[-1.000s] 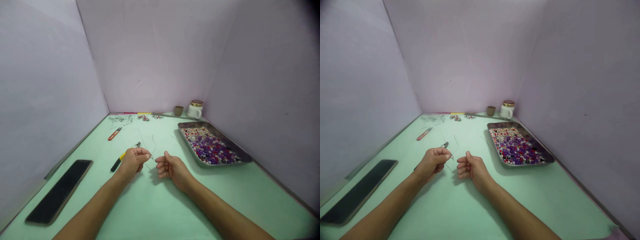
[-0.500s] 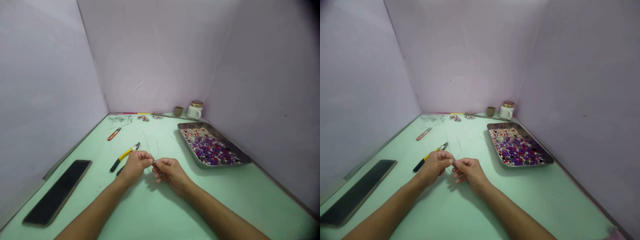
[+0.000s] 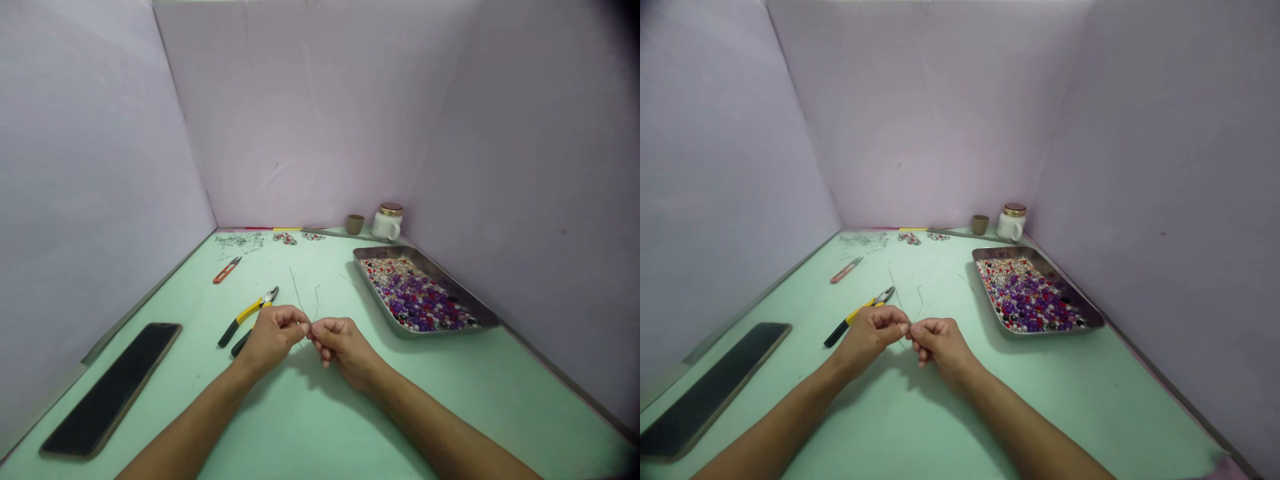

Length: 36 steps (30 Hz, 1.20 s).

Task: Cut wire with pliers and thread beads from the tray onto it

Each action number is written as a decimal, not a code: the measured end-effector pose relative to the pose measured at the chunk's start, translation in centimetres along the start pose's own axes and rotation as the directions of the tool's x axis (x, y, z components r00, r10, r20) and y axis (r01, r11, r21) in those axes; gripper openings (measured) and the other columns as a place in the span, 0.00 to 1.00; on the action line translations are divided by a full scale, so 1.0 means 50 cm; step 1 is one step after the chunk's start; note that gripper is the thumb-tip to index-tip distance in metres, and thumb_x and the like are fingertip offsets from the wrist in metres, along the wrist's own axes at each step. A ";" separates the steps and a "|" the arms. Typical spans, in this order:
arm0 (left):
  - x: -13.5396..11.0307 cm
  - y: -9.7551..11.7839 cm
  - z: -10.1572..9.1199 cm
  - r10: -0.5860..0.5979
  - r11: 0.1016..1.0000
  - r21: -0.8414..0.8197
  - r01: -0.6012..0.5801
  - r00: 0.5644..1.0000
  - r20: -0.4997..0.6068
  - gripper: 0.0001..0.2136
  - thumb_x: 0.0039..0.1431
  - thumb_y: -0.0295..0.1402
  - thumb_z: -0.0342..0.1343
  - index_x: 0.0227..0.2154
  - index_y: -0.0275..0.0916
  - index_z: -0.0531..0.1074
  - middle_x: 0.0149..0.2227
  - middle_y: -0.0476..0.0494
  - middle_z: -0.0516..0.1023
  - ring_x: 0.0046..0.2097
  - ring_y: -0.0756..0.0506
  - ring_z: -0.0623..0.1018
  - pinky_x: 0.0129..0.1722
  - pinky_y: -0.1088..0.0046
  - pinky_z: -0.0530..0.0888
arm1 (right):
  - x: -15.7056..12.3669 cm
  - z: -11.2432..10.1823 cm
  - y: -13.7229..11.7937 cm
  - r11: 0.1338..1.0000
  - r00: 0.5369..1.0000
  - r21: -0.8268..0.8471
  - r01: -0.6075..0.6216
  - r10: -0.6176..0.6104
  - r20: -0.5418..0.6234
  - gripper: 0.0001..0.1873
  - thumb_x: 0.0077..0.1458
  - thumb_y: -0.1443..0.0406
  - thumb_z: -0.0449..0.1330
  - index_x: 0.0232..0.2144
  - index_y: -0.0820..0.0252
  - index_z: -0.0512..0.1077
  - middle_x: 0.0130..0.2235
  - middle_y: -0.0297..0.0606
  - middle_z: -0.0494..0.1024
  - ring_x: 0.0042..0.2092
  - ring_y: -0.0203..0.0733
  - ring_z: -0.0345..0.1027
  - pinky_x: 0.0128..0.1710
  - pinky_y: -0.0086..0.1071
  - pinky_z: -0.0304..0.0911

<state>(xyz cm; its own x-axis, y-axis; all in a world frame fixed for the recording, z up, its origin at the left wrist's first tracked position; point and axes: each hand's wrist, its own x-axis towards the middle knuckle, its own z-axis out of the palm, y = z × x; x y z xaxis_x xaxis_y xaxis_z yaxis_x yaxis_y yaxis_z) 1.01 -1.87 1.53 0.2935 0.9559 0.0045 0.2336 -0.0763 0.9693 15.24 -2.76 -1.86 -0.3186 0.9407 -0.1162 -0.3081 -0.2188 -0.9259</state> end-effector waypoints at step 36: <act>0.004 -0.029 -0.020 0.798 0.530 0.348 -0.774 0.593 0.105 0.06 0.46 0.19 0.53 0.24 0.36 0.70 0.29 0.45 0.69 0.29 0.52 0.69 0.28 0.75 0.68 | -0.007 -0.022 0.010 0.971 0.884 0.075 -0.228 0.174 0.434 0.14 0.38 0.61 0.63 0.17 0.69 0.69 0.13 0.28 0.63 0.11 0.23 0.47 0.08 0.19 0.51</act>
<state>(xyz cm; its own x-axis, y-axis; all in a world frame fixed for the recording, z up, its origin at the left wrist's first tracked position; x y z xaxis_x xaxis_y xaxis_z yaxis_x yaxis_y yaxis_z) -0.21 -1.29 0.37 0.4579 0.4765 0.7505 0.2188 -0.8787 0.4243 16.19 -2.90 -2.67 -0.7246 0.6807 -0.1080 -0.2933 -0.4463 -0.8455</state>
